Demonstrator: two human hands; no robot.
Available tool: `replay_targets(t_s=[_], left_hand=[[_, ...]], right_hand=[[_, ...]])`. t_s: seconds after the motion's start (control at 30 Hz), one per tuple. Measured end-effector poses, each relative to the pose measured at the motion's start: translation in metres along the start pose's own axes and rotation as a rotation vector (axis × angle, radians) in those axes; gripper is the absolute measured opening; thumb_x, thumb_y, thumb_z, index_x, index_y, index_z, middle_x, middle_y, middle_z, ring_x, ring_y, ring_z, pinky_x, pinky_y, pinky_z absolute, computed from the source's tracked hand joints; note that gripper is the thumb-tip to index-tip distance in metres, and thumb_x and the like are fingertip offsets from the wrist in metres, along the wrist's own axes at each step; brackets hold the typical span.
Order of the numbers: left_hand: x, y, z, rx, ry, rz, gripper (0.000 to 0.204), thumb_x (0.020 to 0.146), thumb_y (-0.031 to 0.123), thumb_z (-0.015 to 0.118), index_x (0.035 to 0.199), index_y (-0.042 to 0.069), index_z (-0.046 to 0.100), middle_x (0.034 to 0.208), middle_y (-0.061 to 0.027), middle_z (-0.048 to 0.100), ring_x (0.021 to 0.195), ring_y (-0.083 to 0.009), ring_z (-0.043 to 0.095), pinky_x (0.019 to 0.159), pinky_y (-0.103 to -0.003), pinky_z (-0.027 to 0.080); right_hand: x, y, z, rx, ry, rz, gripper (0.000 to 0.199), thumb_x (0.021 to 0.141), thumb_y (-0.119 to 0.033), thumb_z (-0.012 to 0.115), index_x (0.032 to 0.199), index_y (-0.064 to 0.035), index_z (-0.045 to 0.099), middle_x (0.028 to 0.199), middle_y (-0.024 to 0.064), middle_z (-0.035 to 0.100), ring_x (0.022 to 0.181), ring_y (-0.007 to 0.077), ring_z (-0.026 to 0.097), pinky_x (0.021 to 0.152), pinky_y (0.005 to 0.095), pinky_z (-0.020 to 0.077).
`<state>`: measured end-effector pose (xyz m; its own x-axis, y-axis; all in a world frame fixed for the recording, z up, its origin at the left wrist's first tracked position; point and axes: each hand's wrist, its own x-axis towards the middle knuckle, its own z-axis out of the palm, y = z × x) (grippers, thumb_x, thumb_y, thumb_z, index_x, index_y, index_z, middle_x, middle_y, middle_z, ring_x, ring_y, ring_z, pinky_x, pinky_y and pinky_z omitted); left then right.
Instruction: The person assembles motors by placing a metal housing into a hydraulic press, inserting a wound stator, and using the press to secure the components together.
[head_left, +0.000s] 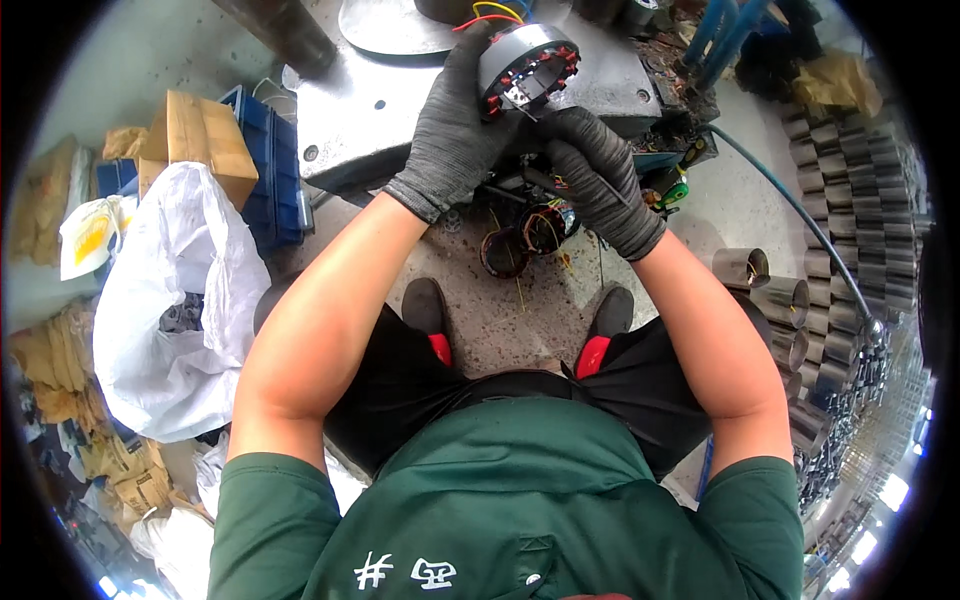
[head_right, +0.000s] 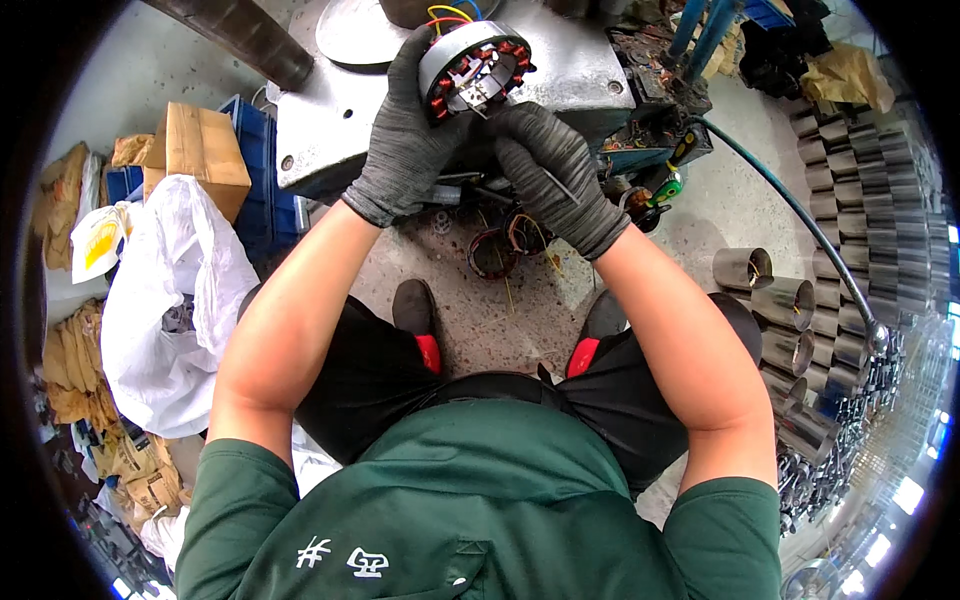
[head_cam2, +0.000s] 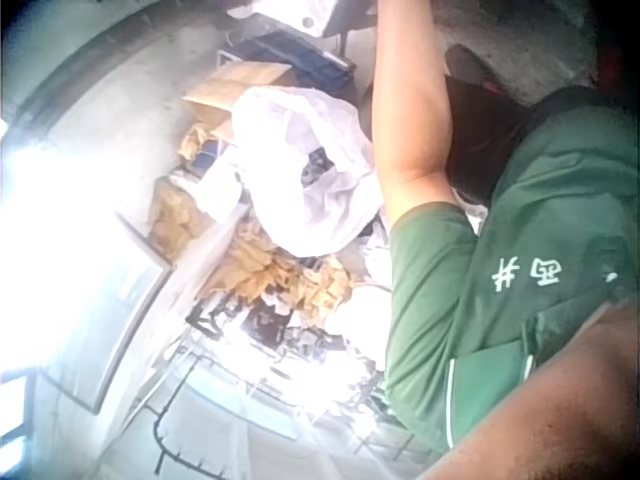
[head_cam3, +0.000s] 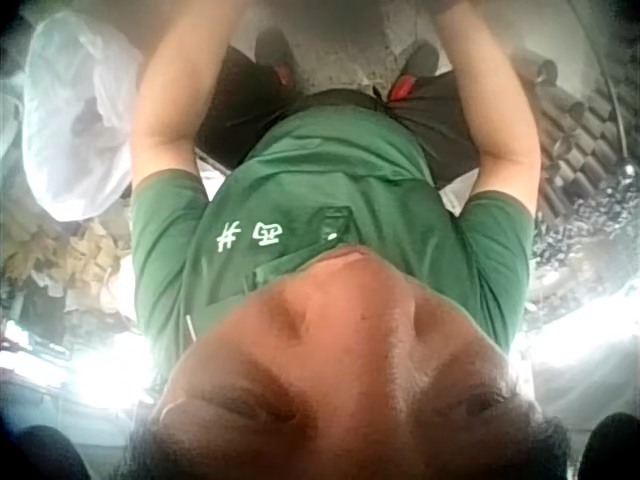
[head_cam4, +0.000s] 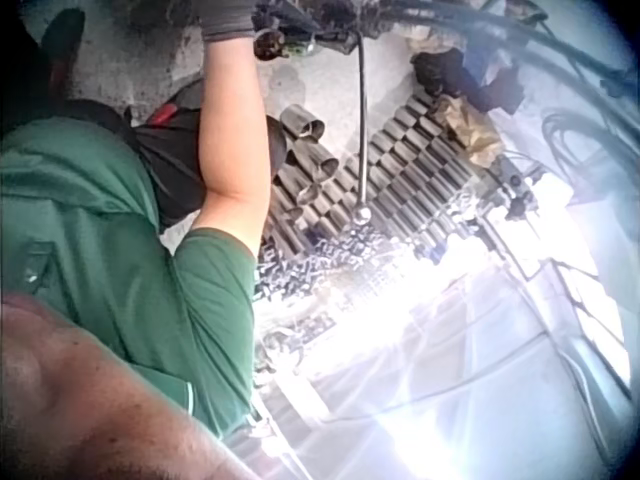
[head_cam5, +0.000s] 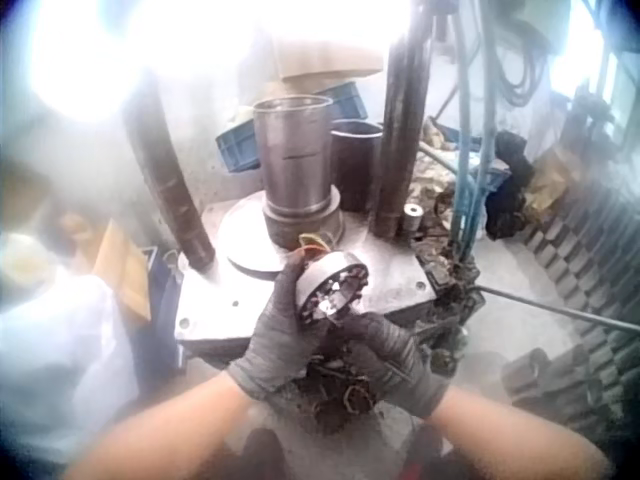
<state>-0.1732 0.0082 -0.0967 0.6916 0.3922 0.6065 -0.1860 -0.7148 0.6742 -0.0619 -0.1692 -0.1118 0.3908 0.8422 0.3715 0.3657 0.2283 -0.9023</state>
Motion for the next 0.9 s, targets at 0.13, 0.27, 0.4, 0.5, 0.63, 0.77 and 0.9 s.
replay_targets(t_s=[0.13,0.27,0.4,0.5,0.63,0.77,0.9], left_hand=[[-0.002,-0.008,-0.001,-0.034,0.017,0.028,0.084,0.082,0.013,0.080,0.150,0.012,0.030,0.129,-0.0220,0.060,0.118,-0.0393,0.063,0.099,-0.046,0.055],[-0.001,-0.004,0.001,0.115,0.031,0.055,0.087,0.080,0.012,0.082,0.151,0.011,0.030,0.122,-0.0234,0.062,0.111,-0.0410,0.065,0.092,-0.048,0.055],[0.004,0.006,0.003,0.205,0.035,0.054,0.088,0.078,0.012,0.084,0.150,0.010,0.033,0.116,-0.0249,0.064,0.103,-0.0418,0.065,0.087,-0.049,0.055],[0.004,0.008,0.001,0.125,0.037,0.066,0.086,0.079,0.013,0.084,0.149,0.010,0.033,0.121,-0.0238,0.063,0.107,-0.0399,0.066,0.091,-0.047,0.056],[0.000,-0.006,-0.006,-0.014,-0.001,0.016,0.088,0.080,0.013,0.084,0.151,0.013,0.032,0.130,-0.0200,0.060,0.116,-0.0362,0.065,0.097,-0.044,0.056],[0.001,-0.002,-0.010,0.051,-0.077,0.002,0.099,0.081,0.012,0.085,0.156,0.020,0.021,0.138,-0.0200,0.056,0.123,-0.0349,0.062,0.102,-0.043,0.055],[0.001,-0.002,-0.011,0.065,-0.096,-0.035,0.102,0.078,0.012,0.087,0.157,0.020,0.022,0.138,-0.0196,0.056,0.124,-0.0338,0.062,0.102,-0.043,0.055]], right_hand=[[0.010,-0.005,0.000,-0.395,-0.059,-0.288,0.025,0.094,-0.009,0.063,0.117,0.0000,0.064,0.112,0.0170,0.066,0.103,0.0339,0.066,0.088,0.0427,0.0546],[0.011,-0.016,0.005,-0.760,-0.050,-0.418,0.030,0.084,-0.012,0.067,0.112,0.0005,0.065,0.111,0.0203,0.066,0.100,0.0402,0.064,0.086,0.0473,0.0534],[0.015,-0.030,0.006,-0.895,-0.105,-0.303,0.035,0.077,-0.011,0.068,0.109,0.0014,0.065,0.110,0.0203,0.066,0.097,0.0406,0.063,0.083,0.0477,0.0532],[0.014,-0.017,0.002,-0.853,-0.087,-0.245,0.033,0.081,-0.009,0.068,0.111,0.0008,0.065,0.109,0.0193,0.066,0.097,0.0405,0.064,0.083,0.0466,0.0536],[0.011,-0.010,0.000,-0.507,-0.026,-0.290,0.028,0.090,-0.014,0.064,0.115,-0.0018,0.066,0.110,0.0199,0.067,0.099,0.0398,0.064,0.085,0.0474,0.0534],[0.007,-0.011,-0.002,-0.375,-0.070,-0.224,0.027,0.094,-0.015,0.062,0.116,-0.0006,0.066,0.112,0.0204,0.067,0.102,0.0403,0.065,0.089,0.0463,0.0533],[0.002,-0.009,-0.001,-0.296,-0.073,-0.209,0.024,0.096,-0.011,0.061,0.116,0.0002,0.065,0.114,0.0192,0.067,0.105,0.0356,0.066,0.092,0.0417,0.0530]])
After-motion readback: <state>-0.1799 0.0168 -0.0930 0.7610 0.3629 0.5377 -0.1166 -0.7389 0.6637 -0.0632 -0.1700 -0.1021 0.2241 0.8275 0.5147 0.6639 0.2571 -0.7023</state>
